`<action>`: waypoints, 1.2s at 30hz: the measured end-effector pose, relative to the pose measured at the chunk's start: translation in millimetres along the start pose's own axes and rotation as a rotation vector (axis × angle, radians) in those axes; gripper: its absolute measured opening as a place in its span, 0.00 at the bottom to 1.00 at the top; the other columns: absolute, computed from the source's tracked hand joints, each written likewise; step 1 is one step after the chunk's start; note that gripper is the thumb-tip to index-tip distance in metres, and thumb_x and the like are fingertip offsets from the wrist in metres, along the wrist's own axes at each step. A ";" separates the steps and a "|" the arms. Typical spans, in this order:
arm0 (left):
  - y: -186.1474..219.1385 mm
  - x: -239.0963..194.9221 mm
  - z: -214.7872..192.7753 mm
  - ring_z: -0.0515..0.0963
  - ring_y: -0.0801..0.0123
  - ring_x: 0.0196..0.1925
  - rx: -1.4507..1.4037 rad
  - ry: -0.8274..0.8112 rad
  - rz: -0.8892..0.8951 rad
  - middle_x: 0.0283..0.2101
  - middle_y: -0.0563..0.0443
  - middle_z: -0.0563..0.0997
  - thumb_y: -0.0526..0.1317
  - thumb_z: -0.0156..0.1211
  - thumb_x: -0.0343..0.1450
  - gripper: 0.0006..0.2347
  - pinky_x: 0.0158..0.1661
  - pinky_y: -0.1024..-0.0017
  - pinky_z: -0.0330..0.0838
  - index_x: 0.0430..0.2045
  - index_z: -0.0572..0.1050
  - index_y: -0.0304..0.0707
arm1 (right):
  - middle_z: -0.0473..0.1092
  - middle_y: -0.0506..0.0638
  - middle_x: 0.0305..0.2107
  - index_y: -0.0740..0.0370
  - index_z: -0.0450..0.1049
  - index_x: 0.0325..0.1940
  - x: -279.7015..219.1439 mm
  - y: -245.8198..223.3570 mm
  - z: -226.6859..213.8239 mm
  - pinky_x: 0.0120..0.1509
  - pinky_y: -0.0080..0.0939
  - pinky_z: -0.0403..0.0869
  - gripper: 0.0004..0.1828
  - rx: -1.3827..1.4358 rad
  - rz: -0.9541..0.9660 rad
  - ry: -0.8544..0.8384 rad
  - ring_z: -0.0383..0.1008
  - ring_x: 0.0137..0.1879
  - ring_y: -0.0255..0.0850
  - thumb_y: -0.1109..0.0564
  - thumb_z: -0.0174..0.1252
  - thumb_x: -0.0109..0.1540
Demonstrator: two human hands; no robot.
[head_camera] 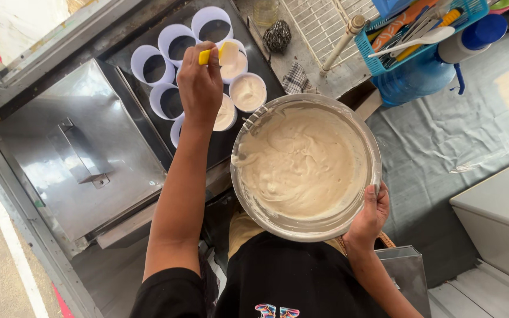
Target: The person staples white paper into cylindrical molds and arranges them on a metal tray. Then, using a yellow spatula, the person scoops batter from a large metal bowl and fills each paper cup. The filled cups remain on the tray.
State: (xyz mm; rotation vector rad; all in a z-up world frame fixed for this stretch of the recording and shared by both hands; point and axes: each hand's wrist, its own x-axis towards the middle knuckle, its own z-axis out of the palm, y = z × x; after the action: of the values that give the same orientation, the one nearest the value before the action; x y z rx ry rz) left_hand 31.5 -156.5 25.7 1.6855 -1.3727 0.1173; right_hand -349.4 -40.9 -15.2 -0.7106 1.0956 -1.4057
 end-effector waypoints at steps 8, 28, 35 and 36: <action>24.3 -33.4 -41.6 0.85 0.68 0.34 -0.400 0.187 -0.314 0.39 0.44 0.83 0.39 0.49 0.82 0.10 0.31 0.71 0.79 0.40 0.76 0.31 | 0.72 0.49 0.46 0.62 0.69 0.51 -3.7 -5.2 6.3 0.61 0.36 0.74 0.08 -0.004 0.057 0.005 0.73 0.52 0.33 0.54 0.53 0.73; 49.3 -183.4 74.0 0.86 0.66 0.36 -1.187 -0.510 -1.109 0.40 0.41 0.83 0.46 0.49 0.79 0.15 0.35 0.71 0.81 0.45 0.75 0.31 | 0.65 0.49 0.60 0.62 0.66 0.35 -4.7 2.7 10.1 0.69 0.39 0.71 0.13 -0.009 -0.040 -0.034 0.70 0.61 0.34 0.55 0.53 0.73; 41.7 -156.1 33.3 0.85 0.66 0.32 -1.188 -0.406 -1.160 0.37 0.42 0.82 0.45 0.50 0.79 0.13 0.32 0.70 0.81 0.41 0.75 0.31 | 0.67 0.49 0.59 0.61 0.65 0.36 -2.2 -1.7 14.3 0.67 0.39 0.73 0.13 -0.005 -0.026 -0.052 0.71 0.59 0.34 0.55 0.53 0.73; 38.2 -149.3 24.9 0.85 0.66 0.32 -1.184 -0.365 -1.163 0.36 0.42 0.82 0.45 0.50 0.79 0.13 0.32 0.70 0.81 0.41 0.75 0.31 | 0.67 0.49 0.59 0.61 0.64 0.36 -3.0 -2.8 14.1 0.66 0.39 0.74 0.13 -0.008 -0.026 -0.056 0.72 0.58 0.34 0.55 0.53 0.73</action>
State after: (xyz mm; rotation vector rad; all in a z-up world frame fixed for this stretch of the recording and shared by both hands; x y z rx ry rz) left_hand -66.2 -63.8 -53.3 1.1712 -0.2690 -1.4141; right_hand -337.4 -41.3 -6.8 -0.7674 1.0523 -1.3961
